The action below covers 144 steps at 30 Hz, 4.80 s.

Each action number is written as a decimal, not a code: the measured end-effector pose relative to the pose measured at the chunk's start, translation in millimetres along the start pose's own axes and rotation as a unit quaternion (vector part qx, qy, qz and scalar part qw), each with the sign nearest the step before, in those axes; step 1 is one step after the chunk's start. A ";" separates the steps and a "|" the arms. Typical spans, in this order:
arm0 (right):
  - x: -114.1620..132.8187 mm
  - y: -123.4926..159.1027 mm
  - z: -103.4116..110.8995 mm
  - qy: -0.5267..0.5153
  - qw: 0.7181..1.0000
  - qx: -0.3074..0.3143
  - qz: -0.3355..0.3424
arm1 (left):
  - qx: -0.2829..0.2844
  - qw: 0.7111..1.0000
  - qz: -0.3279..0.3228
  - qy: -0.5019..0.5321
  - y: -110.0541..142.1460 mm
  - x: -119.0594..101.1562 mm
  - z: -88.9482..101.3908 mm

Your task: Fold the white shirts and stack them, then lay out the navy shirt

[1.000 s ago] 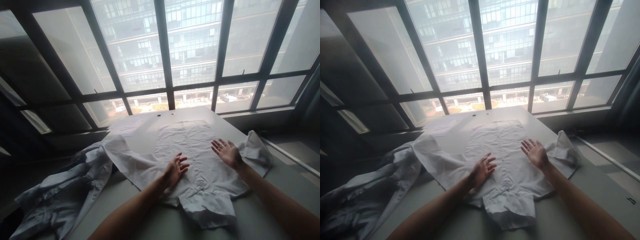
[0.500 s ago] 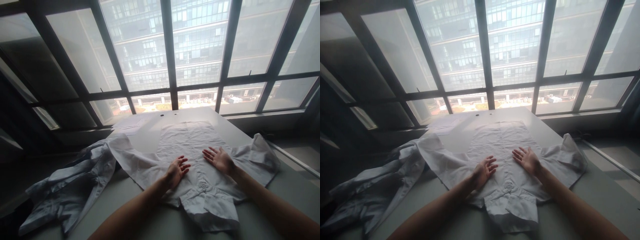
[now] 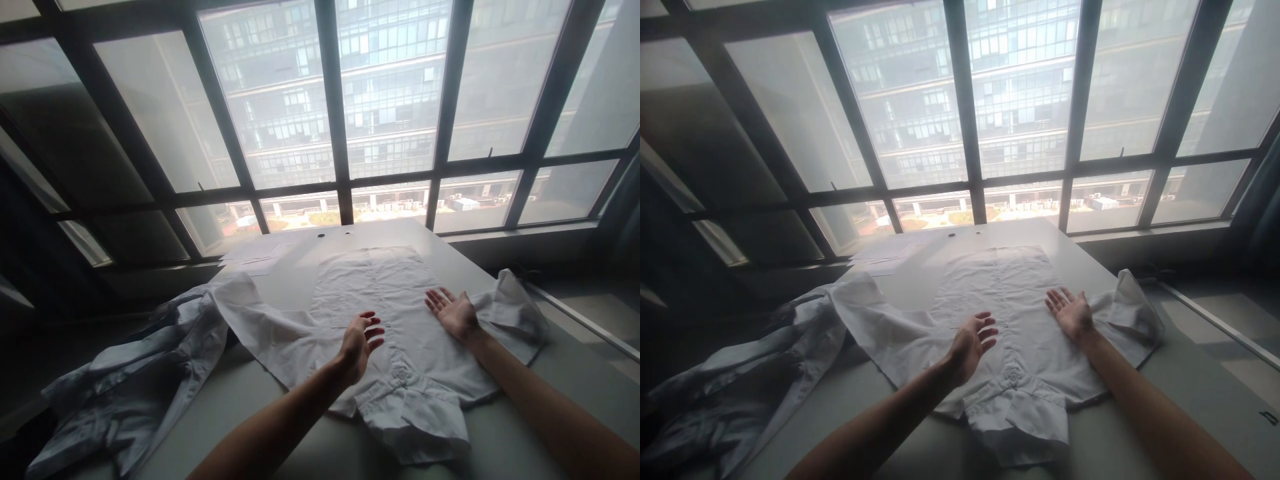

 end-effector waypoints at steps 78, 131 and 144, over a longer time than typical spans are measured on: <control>-71.9 -45.5 -123.5 -0.046 0.991 0.086 -0.087 | -0.003 0.950 -0.030 0.310 -151.3 3.7 -27.3; -63.0 -51.9 -102.5 -0.011 0.974 0.143 -0.173 | -0.076 0.968 -0.079 0.226 -162.2 -93.8 64.3; -64.8 -49.9 -105.5 0.011 0.976 0.146 -0.161 | -0.106 0.967 -0.123 0.198 -160.4 -117.3 90.4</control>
Point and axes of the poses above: each hand's wrist, its own y-axis away from the middle knuckle, its own z-axis out of the back of the hand, x = y × z, the point moved 5 cm from there along -y, towards the middle knuckle, and after that the axes turned 13 degrees about y, right-handed, at the moved point
